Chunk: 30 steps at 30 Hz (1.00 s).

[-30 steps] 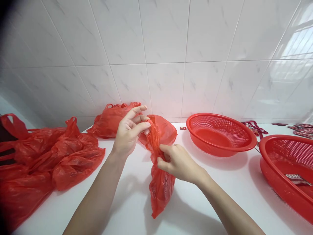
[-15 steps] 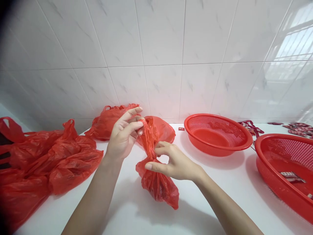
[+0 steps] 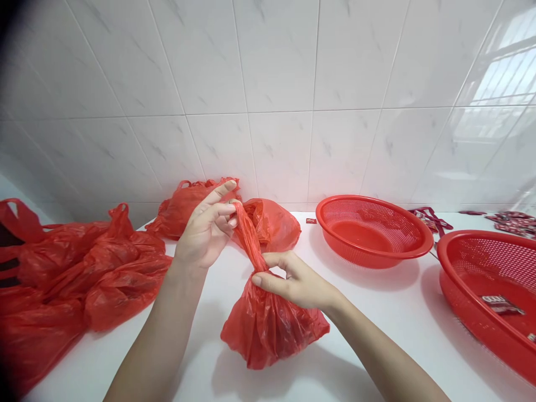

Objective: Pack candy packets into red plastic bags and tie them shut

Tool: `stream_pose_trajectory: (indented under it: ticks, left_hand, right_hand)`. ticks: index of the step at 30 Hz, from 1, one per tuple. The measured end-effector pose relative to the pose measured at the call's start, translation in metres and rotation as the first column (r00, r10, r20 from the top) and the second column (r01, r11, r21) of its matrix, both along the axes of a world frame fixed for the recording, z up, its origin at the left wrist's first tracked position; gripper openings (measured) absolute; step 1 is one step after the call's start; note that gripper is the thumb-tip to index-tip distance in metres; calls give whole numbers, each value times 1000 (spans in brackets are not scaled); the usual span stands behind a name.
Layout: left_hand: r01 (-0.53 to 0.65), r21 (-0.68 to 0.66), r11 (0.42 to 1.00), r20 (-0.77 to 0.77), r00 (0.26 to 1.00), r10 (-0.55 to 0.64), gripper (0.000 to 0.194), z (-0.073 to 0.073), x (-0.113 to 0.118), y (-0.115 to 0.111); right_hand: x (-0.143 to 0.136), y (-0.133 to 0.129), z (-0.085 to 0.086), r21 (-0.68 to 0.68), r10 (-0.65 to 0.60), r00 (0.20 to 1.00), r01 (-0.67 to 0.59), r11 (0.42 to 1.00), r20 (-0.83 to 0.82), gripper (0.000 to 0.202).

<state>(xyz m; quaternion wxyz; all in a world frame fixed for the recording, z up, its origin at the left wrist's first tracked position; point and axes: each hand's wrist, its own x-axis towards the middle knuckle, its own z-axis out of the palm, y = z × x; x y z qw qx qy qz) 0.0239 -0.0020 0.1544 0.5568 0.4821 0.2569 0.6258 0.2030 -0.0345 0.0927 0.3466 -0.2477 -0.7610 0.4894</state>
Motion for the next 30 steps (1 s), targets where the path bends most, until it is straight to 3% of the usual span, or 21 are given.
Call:
stream_pose_trajectory:
  ticks: [5, 12, 17, 20, 22, 23, 24, 26, 28, 29, 30]
  left_hand:
    - [-27, 48, 998, -13, 1000, 28, 47, -1, -1, 0]
    - [-22, 54, 998, -30, 999, 24, 44, 0, 1, -5]
    - [-91, 62, 994, 10, 996, 91, 34, 6, -5, -5]
    - [-274, 117, 955, 111, 959, 262, 26, 15, -23, -1]
    - [-478, 178, 860, 215, 872, 440, 24, 22, -40, 1]
    - [-589, 216, 779, 270, 802, 532, 22, 25, -50, 1]
    - [-695, 259, 671, 326, 717, 616, 21, 28, -59, 0]
    - [-849, 353, 393, 434, 521, 735, 19, 32, -77, -3]
    - [-896, 424, 133, 488, 349, 800, 18, 32, -93, -4]
    - [-895, 444, 48, 485, 286, 827, 18, 31, -101, -2]
    - [-892, 452, 2, 463, 237, 854, 19, 29, -108, 0]
  right_hand:
    - [-1, 0, -3, -63, 23, 1000, -22, 998, 14, 36]
    - [-4, -3, -2, 15, 58, 998, -58, 998, 13, 31]
    - [-9, -3, -9, 147, -104, 994, 100, 984, 22, 34]
    - [-6, -1, -11, 310, -209, 976, 183, 933, 53, 39]
    - [-1, 1, -12, 403, -278, 959, 235, 885, 50, 53]
    - [0, 3, -12, 441, -314, 948, 262, 858, 47, 55]
    - [1, 4, -13, 472, -345, 937, 284, 835, 47, 53]
    - [1, 6, -15, 504, -378, 922, 291, 813, 78, 45]
    - [-2, 7, -20, 505, -369, 912, 237, 830, 177, 38]
    - [-4, 7, -22, 500, -350, 902, 189, 845, 251, 35]
    - [-7, 7, -25, 491, -324, 885, 129, 861, 334, 34]
